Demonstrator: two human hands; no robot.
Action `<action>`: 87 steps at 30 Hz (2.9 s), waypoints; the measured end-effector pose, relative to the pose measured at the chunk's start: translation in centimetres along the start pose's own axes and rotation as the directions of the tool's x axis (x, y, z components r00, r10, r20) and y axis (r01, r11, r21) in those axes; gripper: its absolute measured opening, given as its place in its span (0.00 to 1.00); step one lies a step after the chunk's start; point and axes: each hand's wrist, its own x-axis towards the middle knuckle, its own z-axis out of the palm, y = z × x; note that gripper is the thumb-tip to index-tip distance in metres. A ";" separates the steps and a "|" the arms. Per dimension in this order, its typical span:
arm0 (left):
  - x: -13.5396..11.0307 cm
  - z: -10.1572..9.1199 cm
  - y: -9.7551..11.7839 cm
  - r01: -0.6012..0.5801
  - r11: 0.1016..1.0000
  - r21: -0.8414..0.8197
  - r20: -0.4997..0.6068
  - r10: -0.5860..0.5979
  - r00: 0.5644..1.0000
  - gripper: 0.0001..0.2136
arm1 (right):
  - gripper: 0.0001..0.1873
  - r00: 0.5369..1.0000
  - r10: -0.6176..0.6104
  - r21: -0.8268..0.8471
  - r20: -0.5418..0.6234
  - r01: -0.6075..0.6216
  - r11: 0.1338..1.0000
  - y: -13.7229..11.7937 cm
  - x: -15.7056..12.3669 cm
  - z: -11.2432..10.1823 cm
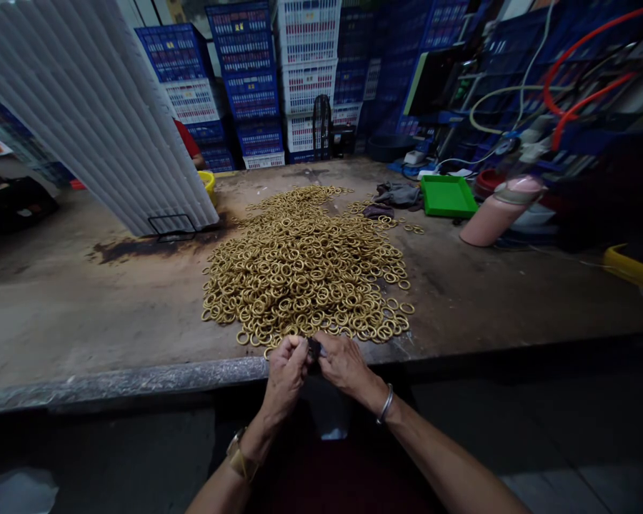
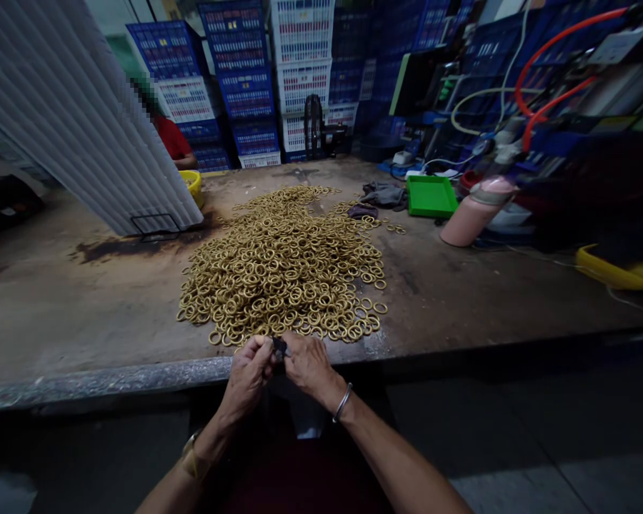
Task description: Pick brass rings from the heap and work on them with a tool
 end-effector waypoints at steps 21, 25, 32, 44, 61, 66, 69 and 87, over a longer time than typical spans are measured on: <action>-1.1 -0.7 0.8 0.259 0.836 -0.484 0.161 -0.205 0.965 0.09 | 0.10 0.945 0.289 -0.237 -0.153 -0.319 0.918 0.2 3.4 -1.3; -0.9 -0.9 0.7 0.318 0.770 -0.553 0.212 -0.238 0.948 0.09 | 0.07 0.947 0.285 -0.247 -0.147 -0.314 0.917 0.3 4.1 -1.0; 0.0 -0.9 0.3 0.342 0.721 -0.603 0.161 -0.310 0.937 0.10 | 0.07 0.951 0.245 -0.200 -0.188 -0.281 0.939 0.9 4.2 -0.6; 0.4 0.8 0.7 0.247 0.886 -0.392 0.075 -0.237 0.969 0.15 | 0.09 0.951 0.194 -0.119 -0.241 -0.227 0.967 1.7 4.2 -0.7; 2.2 1.5 0.4 0.040 0.985 -0.167 -0.119 -0.060 0.991 0.22 | 0.10 0.902 0.345 0.673 -0.262 -0.085 0.734 1.1 2.8 0.0; 2.5 1.5 0.5 0.031 0.986 -0.167 -0.121 -0.051 0.991 0.20 | 0.11 0.894 0.371 0.701 -0.253 -0.095 0.706 0.9 2.7 0.2; 2.5 1.5 0.5 -0.020 0.984 -0.175 -0.149 -0.007 0.989 0.19 | 0.12 0.893 0.376 0.717 -0.247 -0.093 0.690 0.8 2.9 0.5; 1.8 1.7 1.6 -0.276 0.942 0.191 -0.061 0.292 0.954 0.09 | 0.13 0.948 0.275 0.670 -0.159 -0.100 0.735 0.3 2.9 -0.6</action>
